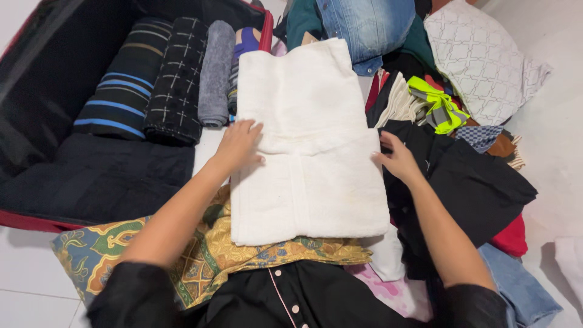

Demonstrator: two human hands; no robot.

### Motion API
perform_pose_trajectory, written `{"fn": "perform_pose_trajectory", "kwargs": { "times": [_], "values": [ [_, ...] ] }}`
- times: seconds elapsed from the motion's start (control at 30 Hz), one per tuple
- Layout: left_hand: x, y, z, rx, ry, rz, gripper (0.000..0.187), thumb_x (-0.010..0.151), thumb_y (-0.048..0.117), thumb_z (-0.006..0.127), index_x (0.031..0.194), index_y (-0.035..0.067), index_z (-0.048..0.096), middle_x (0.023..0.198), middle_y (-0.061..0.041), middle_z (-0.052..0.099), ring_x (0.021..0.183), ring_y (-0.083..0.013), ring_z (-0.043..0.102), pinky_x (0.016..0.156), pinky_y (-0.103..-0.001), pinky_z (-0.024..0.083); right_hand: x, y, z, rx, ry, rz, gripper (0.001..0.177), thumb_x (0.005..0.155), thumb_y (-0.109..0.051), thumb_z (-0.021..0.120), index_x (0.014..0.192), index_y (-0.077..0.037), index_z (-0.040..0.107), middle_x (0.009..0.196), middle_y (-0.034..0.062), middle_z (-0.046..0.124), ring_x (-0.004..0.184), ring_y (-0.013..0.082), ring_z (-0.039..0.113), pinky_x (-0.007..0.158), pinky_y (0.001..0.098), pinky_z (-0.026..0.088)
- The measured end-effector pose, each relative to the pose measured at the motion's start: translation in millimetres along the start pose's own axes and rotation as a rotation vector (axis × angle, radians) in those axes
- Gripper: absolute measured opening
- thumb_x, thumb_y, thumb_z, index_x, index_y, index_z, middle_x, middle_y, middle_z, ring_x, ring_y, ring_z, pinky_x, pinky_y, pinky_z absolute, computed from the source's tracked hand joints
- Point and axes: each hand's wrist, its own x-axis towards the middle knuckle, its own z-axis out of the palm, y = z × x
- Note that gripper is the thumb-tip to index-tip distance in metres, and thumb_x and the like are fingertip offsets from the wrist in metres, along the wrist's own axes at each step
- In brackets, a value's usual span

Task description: The person folds clothes and places them into a red suitcase.

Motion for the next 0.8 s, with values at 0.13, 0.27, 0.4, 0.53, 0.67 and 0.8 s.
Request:
{"fn": "perform_pose_trajectory", "kwargs": {
  "times": [0.13, 0.27, 0.4, 0.53, 0.67, 0.8],
  "values": [
    [19, 0, 24, 0.119, -0.209, -0.066, 0.106, 0.046, 0.049, 0.094, 0.136, 0.006, 0.058, 0.124, -0.017, 0.06, 0.122, -0.0381, 0.049, 0.101, -0.062, 0.036, 11, -40, 19, -0.335, 0.087, 0.099, 0.075, 0.072, -0.016, 0.09, 0.137, 0.0, 0.056, 0.124, 0.0155, 0.068, 0.113, 0.0237, 0.066, 0.096, 0.0339, 0.051],
    [28, 5, 23, 0.209, -0.519, -0.228, 0.074, 0.062, 0.055, 0.092, 0.116, 0.007, 0.073, 0.12, -0.012, 0.064, 0.129, -0.0331, 0.045, 0.111, -0.053, 0.032, -1, -56, 22, -0.409, 0.107, -0.072, 0.042, 0.08, -0.011, 0.086, 0.118, 0.0, 0.072, 0.106, 0.0152, 0.07, 0.1, 0.0246, 0.068, 0.09, 0.0337, 0.053],
    [15, -13, 9, -0.281, -0.29, -0.296, 0.06, 0.059, 0.035, 0.094, 0.11, 0.011, 0.074, 0.11, -0.013, 0.067, 0.113, -0.0309, 0.056, 0.1, -0.043, 0.043, -29, -38, 8, 0.004, 0.126, -0.275, 0.043, 0.075, 0.007, 0.067, 0.117, 0.0, 0.068, 0.107, 0.0063, 0.068, 0.101, 0.0165, 0.064, 0.089, 0.0285, 0.05],
    [-20, -16, -31, -1.02, -0.322, -0.493, 0.061, 0.063, 0.011, 0.089, 0.119, 0.011, 0.065, 0.107, -0.006, 0.072, 0.102, -0.0162, 0.066, 0.091, -0.028, 0.051, -55, 4, -25, 0.357, 0.082, -0.106, 0.037, 0.073, 0.015, 0.061, 0.105, -0.001, 0.068, 0.098, 0.0036, 0.069, 0.092, 0.0119, 0.065, 0.082, 0.0267, 0.053],
    [-22, -16, -74, -1.268, -0.493, -0.438, 0.072, 0.065, 0.006, 0.088, 0.13, 0.009, 0.057, 0.114, -0.006, 0.068, 0.11, -0.0145, 0.063, 0.097, -0.029, 0.049, -44, -9, -56, 0.427, -0.084, -0.009, 0.035, 0.07, 0.017, 0.061, 0.101, 0.003, 0.072, 0.093, 0.0081, 0.073, 0.085, 0.0162, 0.068, 0.074, 0.03, 0.054],
    [46, -48, -101, -1.327, -0.164, -0.185, 0.076, 0.074, 0.017, 0.085, 0.142, 0.008, 0.054, 0.133, -0.007, 0.061, 0.123, -0.0155, 0.059, 0.106, -0.035, 0.05, 38, -94, -75, 0.086, -0.016, -0.209, 0.034, 0.087, 0.0, 0.059, 0.119, 0.001, 0.068, 0.114, 0.0087, 0.074, 0.106, 0.0216, 0.069, 0.093, 0.0367, 0.054]
  ]
}}
